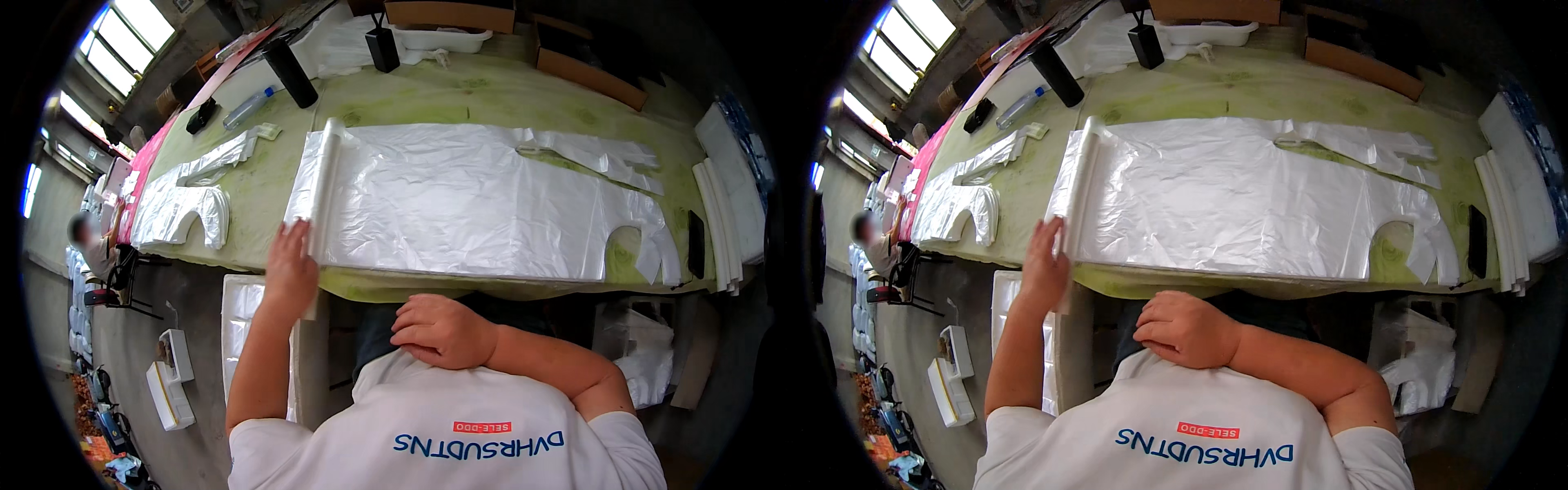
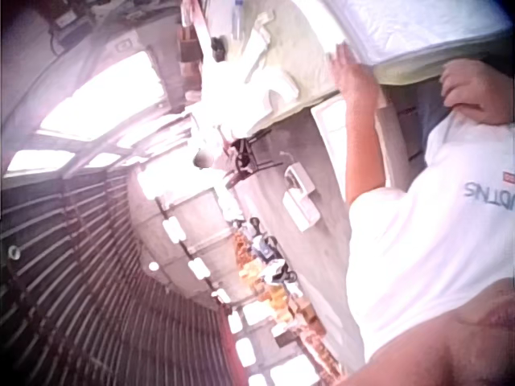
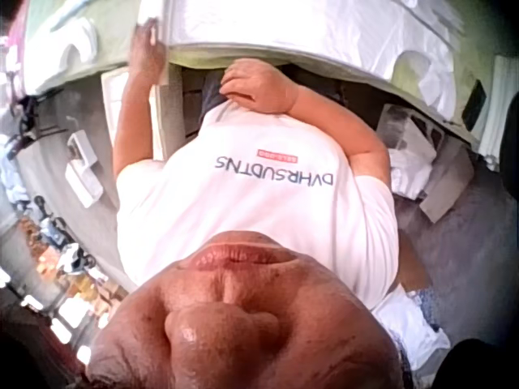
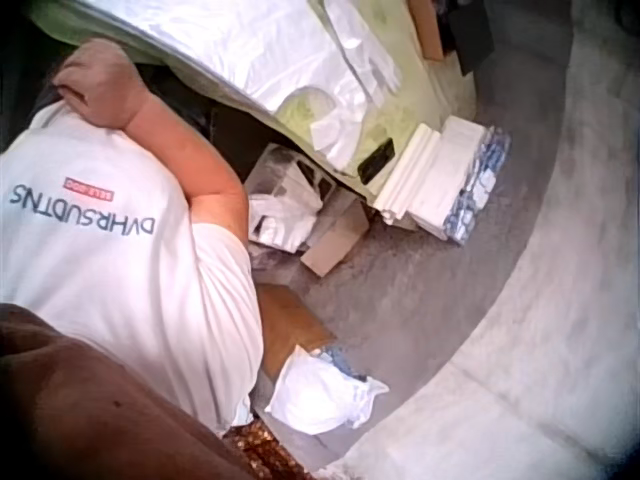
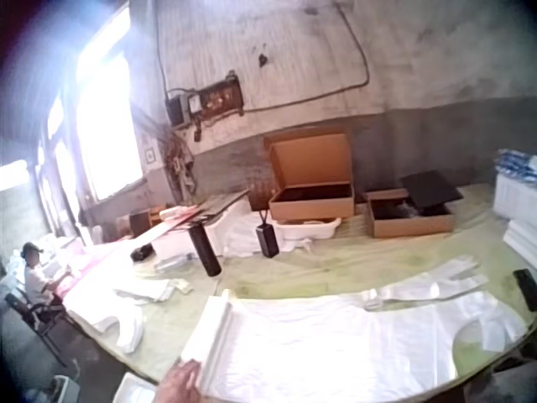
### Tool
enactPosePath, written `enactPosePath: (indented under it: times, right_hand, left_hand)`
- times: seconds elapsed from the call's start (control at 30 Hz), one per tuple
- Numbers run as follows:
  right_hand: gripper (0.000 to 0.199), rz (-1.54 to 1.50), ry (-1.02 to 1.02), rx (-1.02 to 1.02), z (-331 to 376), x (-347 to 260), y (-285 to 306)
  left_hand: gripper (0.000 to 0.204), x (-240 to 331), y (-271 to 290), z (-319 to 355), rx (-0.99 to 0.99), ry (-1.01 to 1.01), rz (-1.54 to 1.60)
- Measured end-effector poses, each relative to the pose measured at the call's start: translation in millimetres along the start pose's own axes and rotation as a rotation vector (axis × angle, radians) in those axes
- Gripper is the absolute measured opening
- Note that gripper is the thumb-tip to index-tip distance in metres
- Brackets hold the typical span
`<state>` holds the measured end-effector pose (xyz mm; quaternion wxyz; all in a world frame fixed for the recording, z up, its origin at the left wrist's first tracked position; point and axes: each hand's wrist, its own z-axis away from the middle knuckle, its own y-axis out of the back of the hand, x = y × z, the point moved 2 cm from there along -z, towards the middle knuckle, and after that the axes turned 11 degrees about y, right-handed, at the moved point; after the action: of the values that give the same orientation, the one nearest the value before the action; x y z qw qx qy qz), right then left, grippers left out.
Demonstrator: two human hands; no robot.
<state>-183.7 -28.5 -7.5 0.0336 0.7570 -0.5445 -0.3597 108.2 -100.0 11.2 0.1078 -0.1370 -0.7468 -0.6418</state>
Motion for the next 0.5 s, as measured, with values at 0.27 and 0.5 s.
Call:
enactPosePath:
  times: [0.27, 0.5]
  right_hand:
    - [0.021, -0.015, -0.033, -0.018, 8, -1, -2]
    - [0.014, -0.028, -0.14, 0.078, 14, -2, 0]
  left_hand:
    - [0.078, -36, -5, 0, -0.039, 0.334, -0.093]
    - [0.076, -68, -9, 16, 0.097, 0.246, 0.188]
